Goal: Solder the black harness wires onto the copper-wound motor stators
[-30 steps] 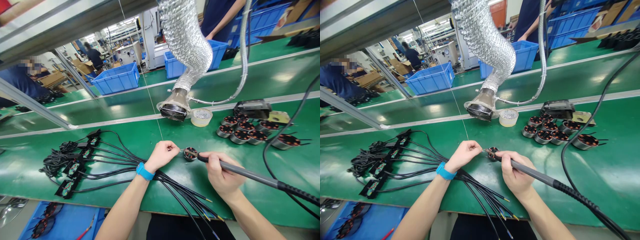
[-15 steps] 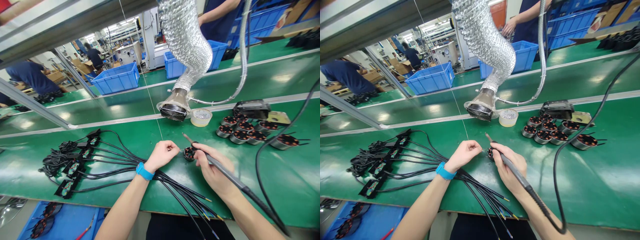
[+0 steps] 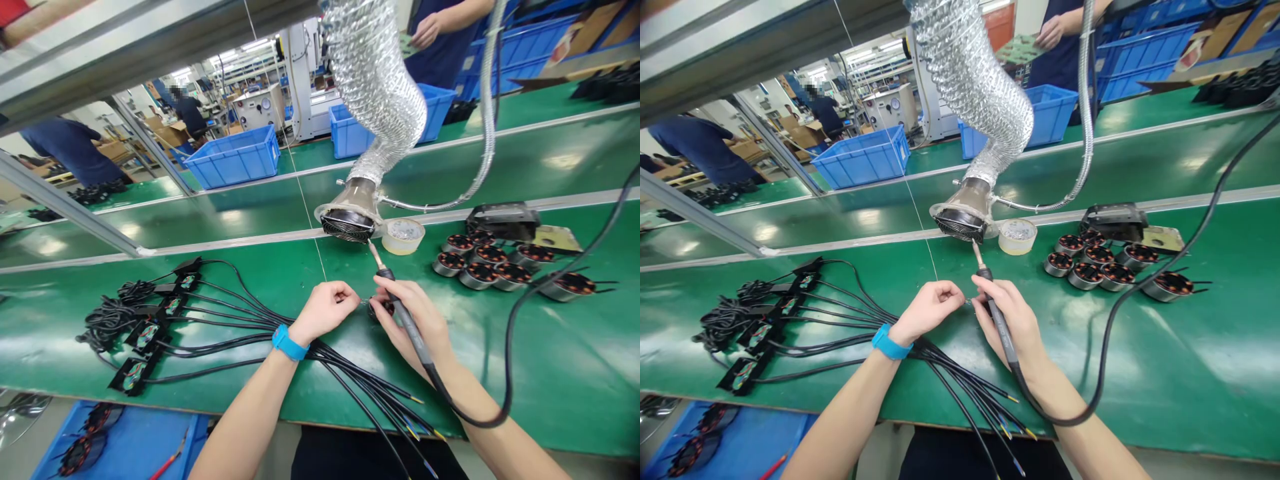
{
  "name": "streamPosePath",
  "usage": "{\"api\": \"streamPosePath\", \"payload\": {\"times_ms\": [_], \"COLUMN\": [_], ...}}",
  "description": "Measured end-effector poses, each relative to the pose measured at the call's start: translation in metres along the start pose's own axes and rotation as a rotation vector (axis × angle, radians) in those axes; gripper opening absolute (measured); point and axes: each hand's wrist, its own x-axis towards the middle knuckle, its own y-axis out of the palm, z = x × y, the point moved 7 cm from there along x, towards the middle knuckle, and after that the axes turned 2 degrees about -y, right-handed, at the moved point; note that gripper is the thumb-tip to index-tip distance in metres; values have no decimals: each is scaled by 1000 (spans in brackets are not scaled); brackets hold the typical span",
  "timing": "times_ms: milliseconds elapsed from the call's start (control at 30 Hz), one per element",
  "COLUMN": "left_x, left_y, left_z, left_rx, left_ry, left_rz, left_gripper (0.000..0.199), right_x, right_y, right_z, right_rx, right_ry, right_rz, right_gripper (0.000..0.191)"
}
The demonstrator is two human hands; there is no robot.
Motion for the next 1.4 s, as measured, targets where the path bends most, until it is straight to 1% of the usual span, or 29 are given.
{"api": "streamPosePath", "payload": {"times_ms": [100, 300, 400, 567, 733, 833, 933, 1067, 1233, 1333, 1400], "left_x": [-3, -10, -12, -11, -8, -7, -7, -8, -9, -10, -11], "left_y": [-1, -2, -2, -3, -1, 0, 0, -2, 1, 1, 1], "left_z": [-5, -18, -21, -14, 0, 4, 6, 6, 3, 3, 3], "left_rx": [32, 174, 194, 172, 20, -66, -93, -66, -96, -69, -35], "left_ry": [45, 174, 194, 153, 17, -43, -42, -15, -31, -55, -40], "left_rz": [-9, -94, -93, -27, 58, 72, 50, 9, 51, 56, 49], "left_gripper": [15, 13, 11, 10, 13, 17, 19, 17, 20, 24, 23], "right_x": [1, 0, 0, -2, -1, -1, -2, -4, -11, -13, -12], "right_y": [6, 16, 20, 23, 16, 14, 18, 23, 31, 27, 24], "right_z": [-2, -3, -3, -2, 0, 1, 0, 2, -5, -6, -4], "right_rx": [23, 18, 13, 20, 14, 4, 7, -14, -34, -35, -42], "right_ry": [9, -12, -23, -9, 3, 11, 5, -64, -29, -31, -40], "right_rz": [40, 93, 105, 120, 72, 59, 95, 104, 191, 152, 115], "right_gripper": [47, 48, 48, 46, 46, 47, 45, 42, 46, 47, 47]}}
